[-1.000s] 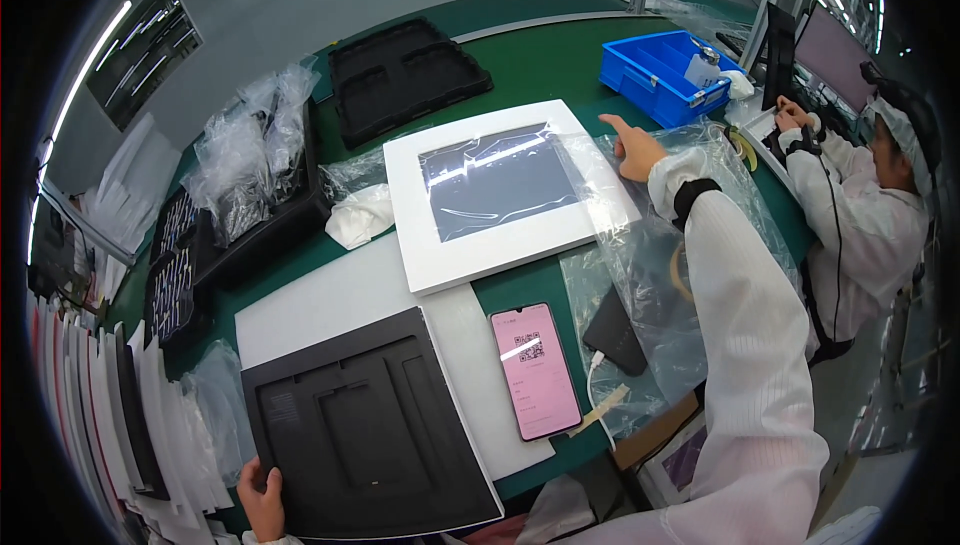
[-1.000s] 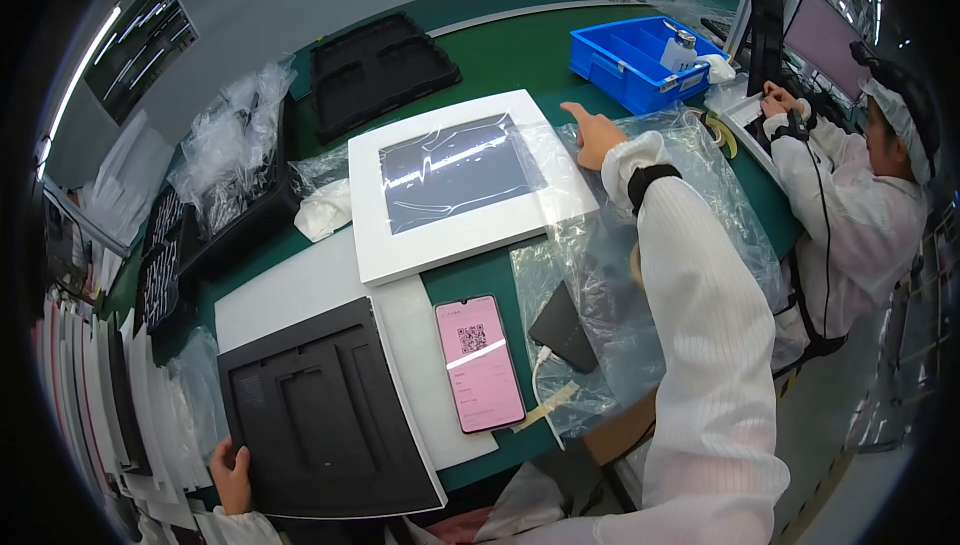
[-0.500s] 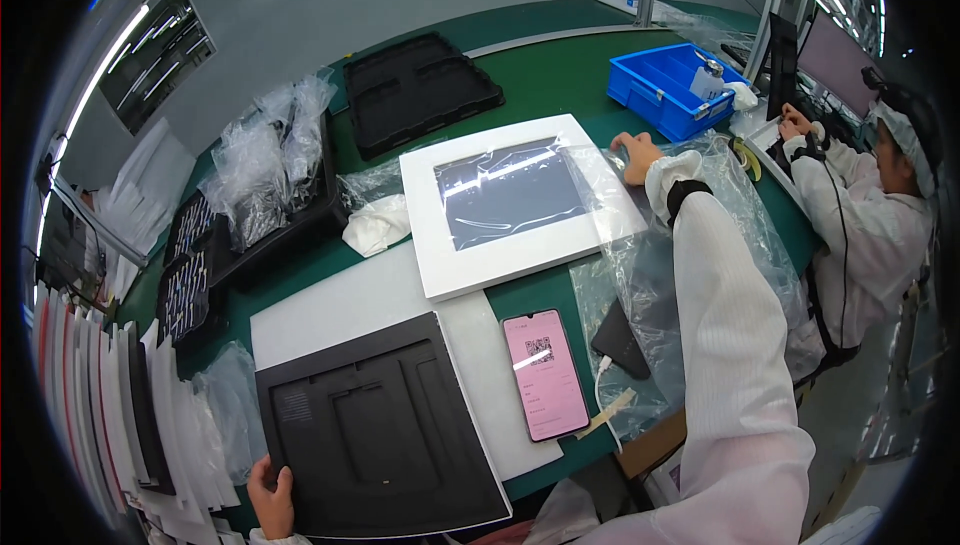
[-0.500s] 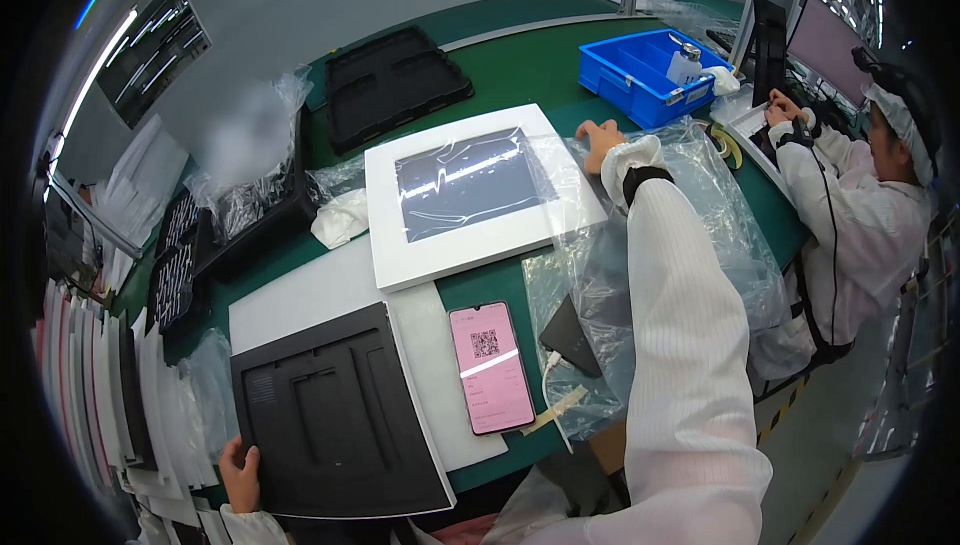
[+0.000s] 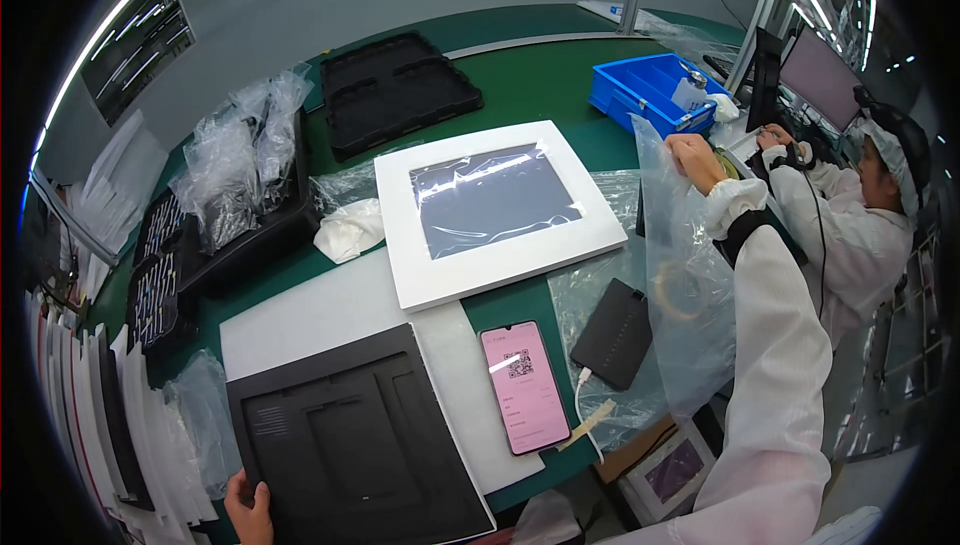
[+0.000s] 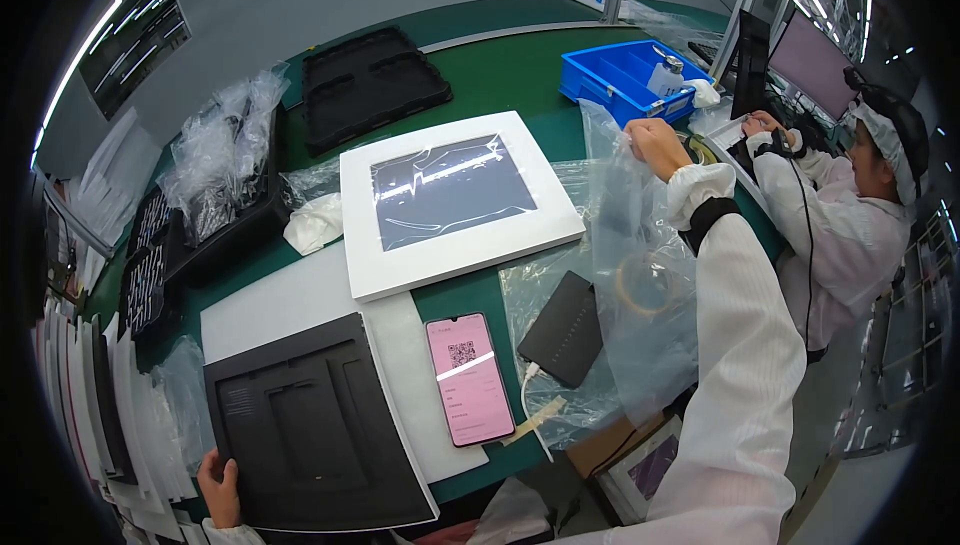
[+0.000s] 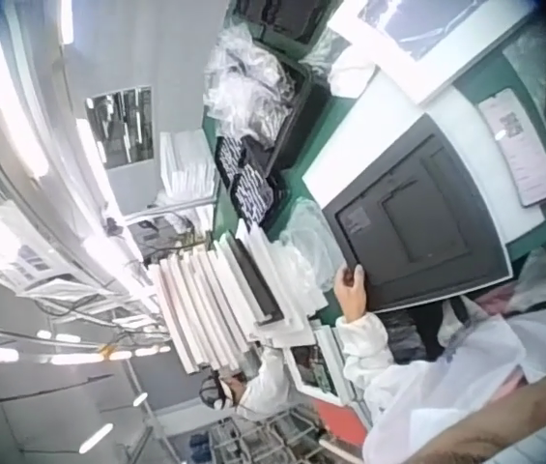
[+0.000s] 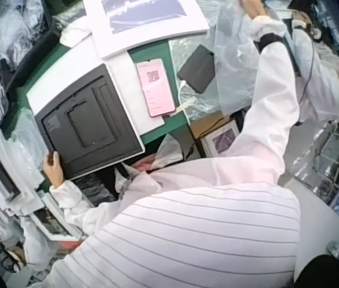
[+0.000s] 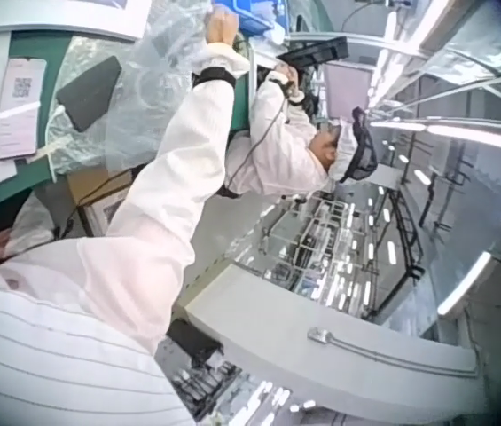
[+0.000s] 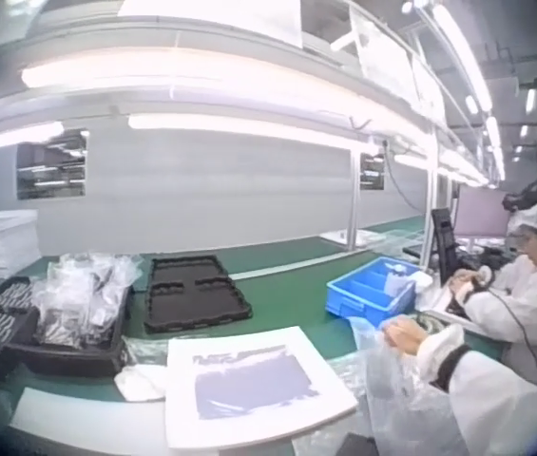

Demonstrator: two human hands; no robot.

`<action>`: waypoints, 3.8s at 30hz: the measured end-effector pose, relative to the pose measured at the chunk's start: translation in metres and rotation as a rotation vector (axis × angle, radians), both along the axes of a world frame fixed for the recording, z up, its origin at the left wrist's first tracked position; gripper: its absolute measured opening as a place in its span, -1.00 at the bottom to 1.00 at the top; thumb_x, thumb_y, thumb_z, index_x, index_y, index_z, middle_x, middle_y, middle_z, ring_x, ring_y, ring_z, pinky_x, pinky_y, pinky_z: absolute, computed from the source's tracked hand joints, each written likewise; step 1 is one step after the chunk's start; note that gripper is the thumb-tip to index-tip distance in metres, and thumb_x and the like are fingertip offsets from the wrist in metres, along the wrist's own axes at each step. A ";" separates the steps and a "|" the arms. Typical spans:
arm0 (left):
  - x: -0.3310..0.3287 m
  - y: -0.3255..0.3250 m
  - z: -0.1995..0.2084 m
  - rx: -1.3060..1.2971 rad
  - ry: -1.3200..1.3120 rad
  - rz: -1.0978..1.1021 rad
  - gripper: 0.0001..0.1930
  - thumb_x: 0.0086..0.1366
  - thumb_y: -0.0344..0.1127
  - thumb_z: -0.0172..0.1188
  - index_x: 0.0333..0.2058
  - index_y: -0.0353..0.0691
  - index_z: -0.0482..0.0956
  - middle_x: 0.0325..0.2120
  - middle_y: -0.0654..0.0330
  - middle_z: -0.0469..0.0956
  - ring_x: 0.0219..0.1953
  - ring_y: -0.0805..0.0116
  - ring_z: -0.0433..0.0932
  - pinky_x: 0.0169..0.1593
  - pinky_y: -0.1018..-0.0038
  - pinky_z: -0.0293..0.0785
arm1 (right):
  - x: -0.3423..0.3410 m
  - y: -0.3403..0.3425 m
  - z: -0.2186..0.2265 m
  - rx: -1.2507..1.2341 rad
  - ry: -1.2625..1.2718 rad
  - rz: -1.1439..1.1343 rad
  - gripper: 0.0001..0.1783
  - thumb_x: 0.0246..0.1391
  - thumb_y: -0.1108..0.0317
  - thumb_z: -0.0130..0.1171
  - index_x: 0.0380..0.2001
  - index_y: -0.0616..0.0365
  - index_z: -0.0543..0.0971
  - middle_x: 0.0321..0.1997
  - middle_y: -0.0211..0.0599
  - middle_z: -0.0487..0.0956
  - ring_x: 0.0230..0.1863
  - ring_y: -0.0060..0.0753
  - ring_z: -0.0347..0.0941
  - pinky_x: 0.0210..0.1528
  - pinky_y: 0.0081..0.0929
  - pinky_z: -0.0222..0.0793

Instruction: Manually assemble components of an electronic device including housing and circuit boards.

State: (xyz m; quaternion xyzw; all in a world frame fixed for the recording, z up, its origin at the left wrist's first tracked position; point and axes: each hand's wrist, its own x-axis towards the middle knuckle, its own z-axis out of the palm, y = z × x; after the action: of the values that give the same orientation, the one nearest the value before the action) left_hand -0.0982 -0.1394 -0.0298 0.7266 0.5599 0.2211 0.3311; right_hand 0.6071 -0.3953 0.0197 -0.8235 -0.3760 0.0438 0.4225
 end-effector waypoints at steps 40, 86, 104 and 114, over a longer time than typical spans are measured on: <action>-0.001 -0.003 -0.002 -0.039 -0.105 -0.018 -0.69 0.16 -0.41 0.11 -0.13 -0.44 0.41 -0.28 0.16 0.49 -0.22 0.44 0.43 -0.08 0.54 0.29 | -0.002 0.030 -0.034 -0.680 0.038 -0.601 0.18 -0.36 -0.22 0.24 0.09 0.51 -0.01 -0.01 0.25 0.36 -0.02 0.10 0.37 0.03 -0.31 0.30; 0.054 -0.010 0.072 -0.184 -0.766 -0.427 -0.63 0.16 -0.40 0.16 -0.05 -0.33 0.39 -0.21 0.09 0.48 -0.17 0.40 0.47 -0.15 0.53 0.43 | -0.433 0.171 0.069 0.362 0.746 0.515 -0.75 -0.07 0.39 0.23 -0.29 0.30 0.55 -0.37 -0.32 0.54 -0.37 -0.57 0.48 -0.38 -0.62 0.46; 0.069 -0.007 0.058 1.189 -0.297 -0.627 -0.71 -0.12 -0.69 0.09 -0.35 -0.33 0.54 -0.30 -0.03 0.53 -0.11 0.03 0.49 -0.08 0.32 0.48 | -0.428 0.152 0.052 -0.107 1.062 0.689 -0.57 0.11 0.39 0.04 0.03 0.37 0.33 -0.17 -0.24 0.52 -0.23 -0.53 0.48 -0.15 -0.63 0.44; 0.100 0.001 0.062 -0.302 -0.731 -0.432 -0.36 0.03 -0.52 0.22 0.12 -0.33 0.19 -0.52 0.09 0.55 -0.48 0.46 0.54 -0.38 0.60 0.46 | -0.443 0.132 0.019 0.073 0.927 0.563 -0.31 -0.08 0.55 0.15 0.13 0.27 0.10 -0.13 -0.18 0.49 -0.20 -0.46 0.46 -0.16 -0.52 0.41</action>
State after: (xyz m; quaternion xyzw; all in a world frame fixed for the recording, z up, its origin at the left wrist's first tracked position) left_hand 0.0019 -0.1381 0.0321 0.6446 0.2674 0.3050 0.6480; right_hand 0.1641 -0.2629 0.0385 -0.5702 -0.3576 0.5007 0.5444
